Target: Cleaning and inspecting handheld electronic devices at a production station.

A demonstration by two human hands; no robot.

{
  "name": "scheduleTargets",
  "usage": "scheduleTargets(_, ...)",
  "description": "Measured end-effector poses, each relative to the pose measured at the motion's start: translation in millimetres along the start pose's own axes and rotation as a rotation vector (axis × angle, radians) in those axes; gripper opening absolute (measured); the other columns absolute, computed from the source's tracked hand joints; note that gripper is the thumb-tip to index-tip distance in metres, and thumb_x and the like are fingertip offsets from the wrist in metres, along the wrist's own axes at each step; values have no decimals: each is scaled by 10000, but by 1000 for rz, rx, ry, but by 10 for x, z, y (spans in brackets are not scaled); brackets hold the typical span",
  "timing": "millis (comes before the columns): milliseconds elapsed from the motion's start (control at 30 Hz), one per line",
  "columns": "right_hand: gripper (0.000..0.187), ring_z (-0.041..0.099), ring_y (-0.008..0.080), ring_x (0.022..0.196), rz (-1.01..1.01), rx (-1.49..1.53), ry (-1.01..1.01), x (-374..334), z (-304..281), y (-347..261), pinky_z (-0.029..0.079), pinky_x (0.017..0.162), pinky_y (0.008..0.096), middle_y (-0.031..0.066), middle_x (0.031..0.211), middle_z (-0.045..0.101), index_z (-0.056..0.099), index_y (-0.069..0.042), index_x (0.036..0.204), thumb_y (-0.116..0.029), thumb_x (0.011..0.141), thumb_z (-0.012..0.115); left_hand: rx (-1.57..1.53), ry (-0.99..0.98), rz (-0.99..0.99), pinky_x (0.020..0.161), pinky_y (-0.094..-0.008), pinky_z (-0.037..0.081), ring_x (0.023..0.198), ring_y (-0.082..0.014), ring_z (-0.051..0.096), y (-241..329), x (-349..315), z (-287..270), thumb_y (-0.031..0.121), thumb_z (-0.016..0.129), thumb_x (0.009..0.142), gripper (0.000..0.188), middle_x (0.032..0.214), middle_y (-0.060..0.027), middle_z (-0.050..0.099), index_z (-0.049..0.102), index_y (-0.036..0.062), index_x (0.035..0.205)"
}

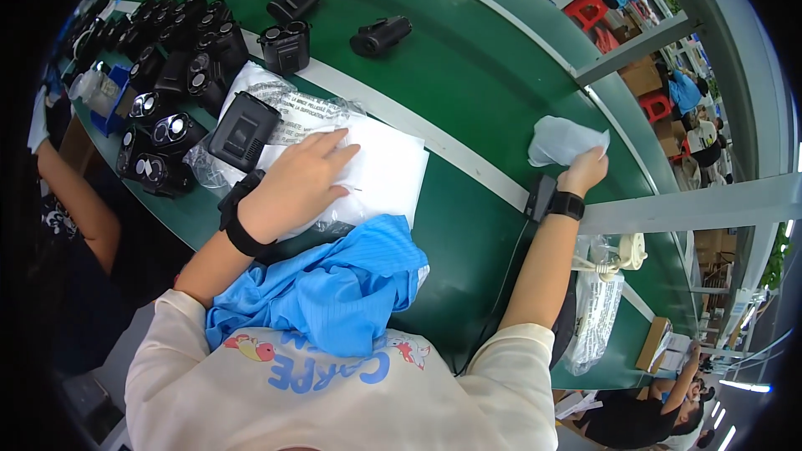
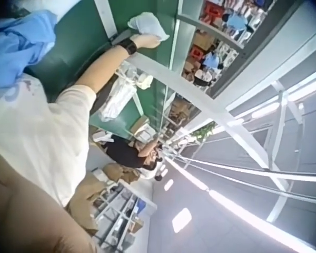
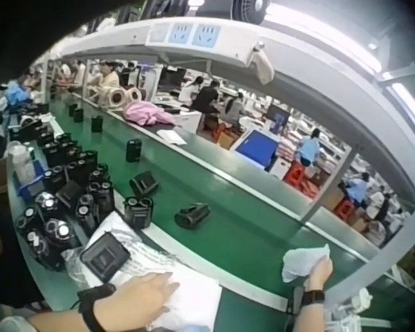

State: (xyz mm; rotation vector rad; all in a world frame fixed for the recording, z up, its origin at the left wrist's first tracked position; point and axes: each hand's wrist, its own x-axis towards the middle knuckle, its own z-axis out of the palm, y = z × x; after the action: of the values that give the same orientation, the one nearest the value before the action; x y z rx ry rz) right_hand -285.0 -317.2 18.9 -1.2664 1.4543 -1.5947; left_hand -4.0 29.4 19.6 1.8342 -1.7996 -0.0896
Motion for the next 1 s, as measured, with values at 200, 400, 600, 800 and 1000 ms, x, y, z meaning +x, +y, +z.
scheduleTargets(200, 304, 562, 325, 786, -341, -484, -16, 3, 29, -68, 434, 730, 375, 197, 891, 574, 500, 65, 946, -211, 851, 414, -30, -48, -49, 755, -376, 445, 869, -324, 543, -150, 37, -26, -21, 533, 662, 224, 890, -223, 567, 588, -33, 879)
scheduleTargets(400, 338, 518, 352, 897, -506, -537, 22, -66, -15, -126, 393, 833, 368, 215, 966, 528, 444, 58, 1024, -111, 745, 535, -65, 182, -76, 659, -331, 455, 743, -292, 569, 57, 102, -481, -49, 523, 679, 145, 718, -207, 557, 578, -41, 813)
scheduleTargets(600, 394, 450, 261, 1063, -911, -299, -71, -639, 322, -988, 338, 916, 364, 152, 1113, 477, 444, 24, 1081, -106, 740, 592, -767, 730, -245, 652, -192, 427, 748, -85, 552, 24, 91, -813, 5, 518, 831, 114, 812, -48, 577, 531, -2, 943)
scheduleTargets(800, 340, 473, 207, 1053, -857, -50, -614, -1280, 1045, -936, 371, 893, 343, 120, 1100, 500, 488, -19, 1039, -140, 751, 621, -500, 1023, -159, 686, -190, 427, 797, -62, 538, 55, 18, -1012, 51, 547, 830, 208, 878, -58, 587, 529, -1, 1030)
scheduleTargets(1000, 477, 526, 264, 960, -665, -307, -754, -1617, 1856, -392, 390, 864, 342, 159, 1007, 536, 484, -8, 1066, -315, 733, 634, 127, 234, -321, 723, -303, 448, 795, -238, 570, -12, -5, -830, 148, 639, 745, 339, 901, -139, 610, 555, -4, 1036)
